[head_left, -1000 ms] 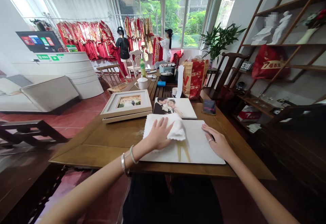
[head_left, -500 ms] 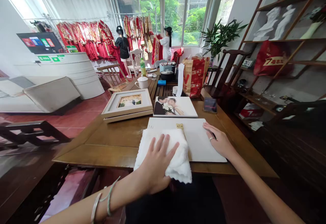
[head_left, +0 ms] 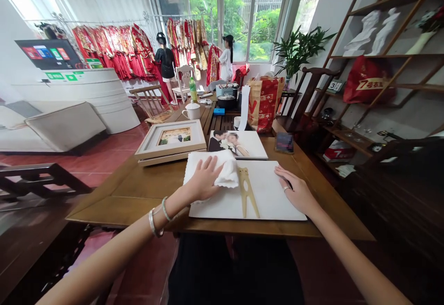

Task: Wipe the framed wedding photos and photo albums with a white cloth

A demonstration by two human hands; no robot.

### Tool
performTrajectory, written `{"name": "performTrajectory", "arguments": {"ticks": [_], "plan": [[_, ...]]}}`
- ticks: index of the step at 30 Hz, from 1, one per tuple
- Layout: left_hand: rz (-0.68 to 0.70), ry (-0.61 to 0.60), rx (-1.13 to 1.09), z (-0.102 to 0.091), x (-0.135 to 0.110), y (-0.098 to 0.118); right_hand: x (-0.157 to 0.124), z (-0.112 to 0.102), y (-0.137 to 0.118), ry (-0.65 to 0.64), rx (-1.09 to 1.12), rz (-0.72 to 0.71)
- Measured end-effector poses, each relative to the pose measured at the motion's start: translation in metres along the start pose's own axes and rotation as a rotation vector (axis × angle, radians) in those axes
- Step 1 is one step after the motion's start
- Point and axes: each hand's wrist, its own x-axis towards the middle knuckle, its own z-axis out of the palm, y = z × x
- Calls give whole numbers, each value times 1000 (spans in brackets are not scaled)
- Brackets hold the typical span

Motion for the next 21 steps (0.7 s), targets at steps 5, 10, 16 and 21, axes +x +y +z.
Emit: {"name": "performTrajectory", "arguments": {"ticks": [5,10,16,21], "plan": [[37,-13,-28,-4,-38,25,0,-1,-2,-4,16,13],[134,-81,-103,-7,-85,58,0,0,-3,3,24,12],[129,-116,-92,-12,-75,52,-1,0,-3,2,15,28],[5,-14,-14,-4,-25,10,-1,0,-3,2,11,20]]}}
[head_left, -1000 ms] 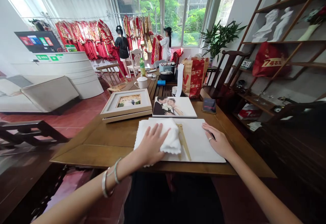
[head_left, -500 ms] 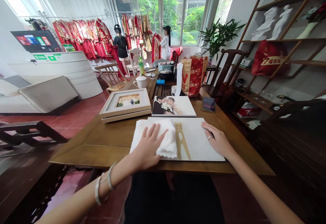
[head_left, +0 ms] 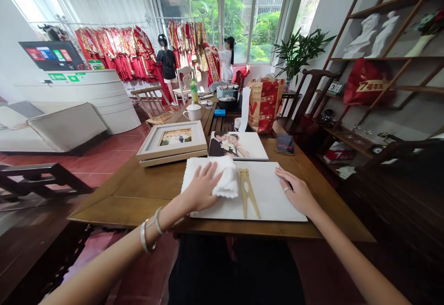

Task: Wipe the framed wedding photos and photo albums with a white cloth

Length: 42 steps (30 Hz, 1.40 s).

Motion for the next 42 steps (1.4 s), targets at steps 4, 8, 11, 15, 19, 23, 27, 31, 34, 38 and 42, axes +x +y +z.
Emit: {"name": "performTrajectory", "arguments": {"ticks": [4,8,11,15,19,23,27,31,34,38,42], "plan": [[-77,0,24,4,19,-16,1,0,2,-1,-6,-8],[-94,-11,7,1,5,-2,1,-1,1,-6,0,1],[-76,-39,-14,-2,-22,21,1,-3,1,-8,13,11],[39,-127,-70,-10,-55,46,1,-2,2,5,37,3],[71,-150,-82,-13,-52,45,0,-1,3,24,76,1],[10,-47,-35,-7,-13,23,0,-2,2,25,94,12],[-68,5,-15,-3,20,10,0,-3,2,19,80,8],[-137,5,-19,-4,18,27,0,-2,4,14,64,0],[-101,-42,-55,-8,-7,55,1,-1,4,24,72,-6],[-26,-150,-105,-15,-40,78,1,-1,3,30,79,-6],[38,-84,-92,-12,-32,59,0,-1,1,37,83,-3]]}}
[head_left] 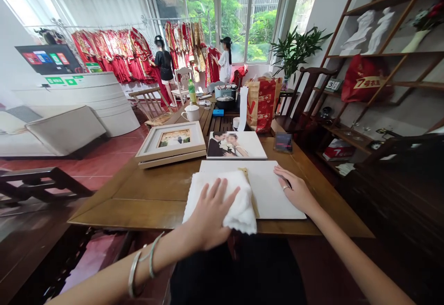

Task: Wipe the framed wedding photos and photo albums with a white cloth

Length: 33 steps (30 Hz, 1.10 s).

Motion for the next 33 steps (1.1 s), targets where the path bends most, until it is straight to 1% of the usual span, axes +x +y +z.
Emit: {"name": "performTrajectory", "arguments": {"ticks": [2,5,7,9,12,19,21,23,25,29,31,33], "plan": [[-14,64,31,2,19,-19,0,0,0,5,0,-2],[-47,124,73,3,51,-43,0,0,1,-1,-7,-3],[-57,147,92,4,66,-50,0,0,2,-17,-19,0],[-63,165,104,5,72,-51,0,-1,3,-26,-23,2],[-53,161,100,6,62,-40,0,-1,4,-19,-8,0],[0,19,10,3,1,12,0,-2,4,-10,-1,-8],[22,-17,-12,1,-9,18,0,-1,4,-11,-19,-8],[42,-25,-23,1,-7,16,1,-1,3,-17,-37,-3],[52,11,-21,3,5,7,1,-1,2,-22,-47,-3],[32,123,7,5,47,-19,1,-1,1,-23,-53,-19],[5,143,22,4,66,-27,1,-1,1,-26,-57,-21],[-16,141,30,2,75,-29,1,-2,1,-29,-60,-19]]}}
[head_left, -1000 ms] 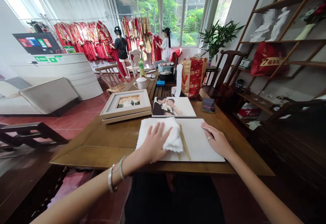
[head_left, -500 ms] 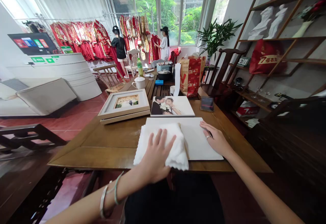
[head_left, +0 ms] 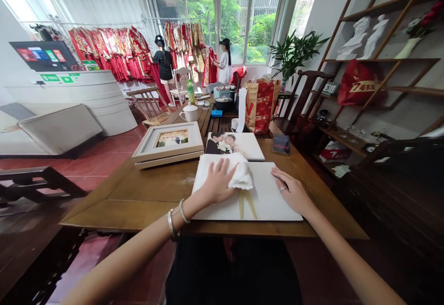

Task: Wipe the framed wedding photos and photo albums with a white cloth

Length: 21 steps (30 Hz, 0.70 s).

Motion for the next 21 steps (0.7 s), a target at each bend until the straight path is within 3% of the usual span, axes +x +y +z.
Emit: {"name": "performTrajectory", "arguments": {"ticks": [3,9,12,15,18,21], "plan": [[1,-11,-13,-3,-7,10,0,-1,0,-3,-7,2],[96,-137,-87,-15,-65,46,-1,0,0,-12,-19,-1],[128,-175,-94,-15,-78,52,-1,1,1,-6,-22,-9],[120,-97,-72,-8,-65,46,-1,2,2,-10,-26,-13],[72,-4,-49,-1,-35,36,-1,2,2,-11,-20,-16],[22,14,-20,2,-3,30,-1,3,1,-7,-18,-15]]}}
